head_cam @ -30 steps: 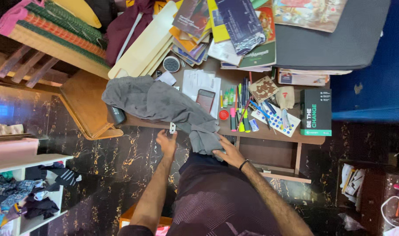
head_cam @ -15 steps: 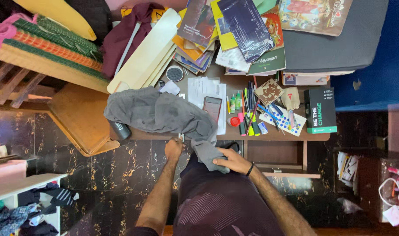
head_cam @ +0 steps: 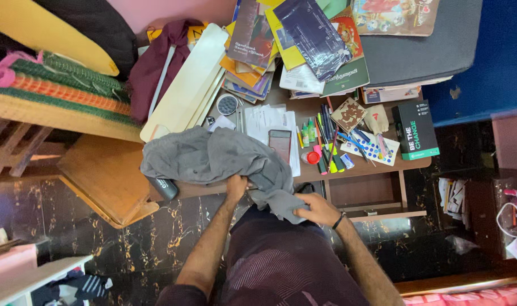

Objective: The person opens a desk drawer and removes various items including papers, a book, a small pouch, a blister pack, a red-capped bottle, highlighters, pens, a stapler, a wallet, and a small box, placing them on the desk. They then walk to a pile of clothes, pick up a grey cloth, return to the desk, and use the cloth to wipe the red-capped bottle.

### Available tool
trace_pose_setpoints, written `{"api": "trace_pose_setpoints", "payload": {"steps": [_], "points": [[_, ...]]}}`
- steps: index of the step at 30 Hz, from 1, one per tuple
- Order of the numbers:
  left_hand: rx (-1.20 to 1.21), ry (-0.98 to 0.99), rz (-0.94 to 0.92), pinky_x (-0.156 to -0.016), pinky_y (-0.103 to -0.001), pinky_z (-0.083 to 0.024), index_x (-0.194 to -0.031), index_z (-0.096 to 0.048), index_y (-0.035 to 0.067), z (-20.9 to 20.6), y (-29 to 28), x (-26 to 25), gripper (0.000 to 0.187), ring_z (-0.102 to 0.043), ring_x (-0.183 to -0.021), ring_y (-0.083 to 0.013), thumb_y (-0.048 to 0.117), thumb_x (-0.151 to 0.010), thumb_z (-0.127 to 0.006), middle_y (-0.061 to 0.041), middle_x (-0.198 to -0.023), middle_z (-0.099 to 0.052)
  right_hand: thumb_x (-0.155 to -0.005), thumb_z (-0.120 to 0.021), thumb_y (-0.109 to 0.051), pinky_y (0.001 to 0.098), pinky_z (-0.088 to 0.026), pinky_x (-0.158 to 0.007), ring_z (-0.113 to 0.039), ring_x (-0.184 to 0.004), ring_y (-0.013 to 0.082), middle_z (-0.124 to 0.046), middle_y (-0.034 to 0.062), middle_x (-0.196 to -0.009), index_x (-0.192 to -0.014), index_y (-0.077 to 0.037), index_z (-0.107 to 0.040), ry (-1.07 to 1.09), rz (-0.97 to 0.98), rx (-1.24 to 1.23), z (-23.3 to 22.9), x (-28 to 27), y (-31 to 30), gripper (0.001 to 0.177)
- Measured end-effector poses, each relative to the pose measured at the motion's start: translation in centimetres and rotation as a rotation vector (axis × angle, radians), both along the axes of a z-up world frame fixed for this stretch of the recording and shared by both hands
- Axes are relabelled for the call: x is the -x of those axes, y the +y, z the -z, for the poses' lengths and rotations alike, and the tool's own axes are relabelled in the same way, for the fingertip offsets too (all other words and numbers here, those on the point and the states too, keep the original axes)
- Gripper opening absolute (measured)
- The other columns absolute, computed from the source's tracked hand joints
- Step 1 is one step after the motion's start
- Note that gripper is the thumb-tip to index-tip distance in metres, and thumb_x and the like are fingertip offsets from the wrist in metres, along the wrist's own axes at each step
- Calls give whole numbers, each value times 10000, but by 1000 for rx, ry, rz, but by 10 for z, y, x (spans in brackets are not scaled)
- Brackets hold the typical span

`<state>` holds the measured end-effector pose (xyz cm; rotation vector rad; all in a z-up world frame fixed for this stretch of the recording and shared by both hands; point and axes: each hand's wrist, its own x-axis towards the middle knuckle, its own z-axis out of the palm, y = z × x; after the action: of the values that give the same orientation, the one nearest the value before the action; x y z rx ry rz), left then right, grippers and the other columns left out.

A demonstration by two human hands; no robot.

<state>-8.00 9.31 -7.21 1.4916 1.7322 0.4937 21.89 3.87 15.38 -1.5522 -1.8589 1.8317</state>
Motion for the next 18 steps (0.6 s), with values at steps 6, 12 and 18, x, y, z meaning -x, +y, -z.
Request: {"api": "trace_pose_setpoints", "payload": {"steps": [6,12,18], "points": [[408,-623,-310,-671,-360,-571,-1295,-561,62,-6,-25,14,492,-722,-824,-164,325,-909,-714,-52,-1190,-696,-836,-712,-316,430,-521,-776,-673,-910,357,-701,201,-963,-1099,-12,-682,-109,8,-225,11,-5,-41,403],[483,-829,-430,-737,-308,-517,-1245,-651,92,-5,1,20,417,-669,-931,-122,336,-918,-738,-18,-1158,-678,-894,-715,-417,428,-544,-805,-687,-941,332,-695,191,-1030,-1094,1,-665,-89,64,-287,28,-16,-65,466],[457,-1195,-370,-987,-418,-494,-1297,-599,53,-24,3,25,436,-604,-1172,-211,288,-934,-656,-57,-1274,-629,-916,-634,-521,428,-557,-875,-724,-999,307,-756,143,-1098,-1200,-100,-713,-292,188,-226,47,-41,-76,515]]}}
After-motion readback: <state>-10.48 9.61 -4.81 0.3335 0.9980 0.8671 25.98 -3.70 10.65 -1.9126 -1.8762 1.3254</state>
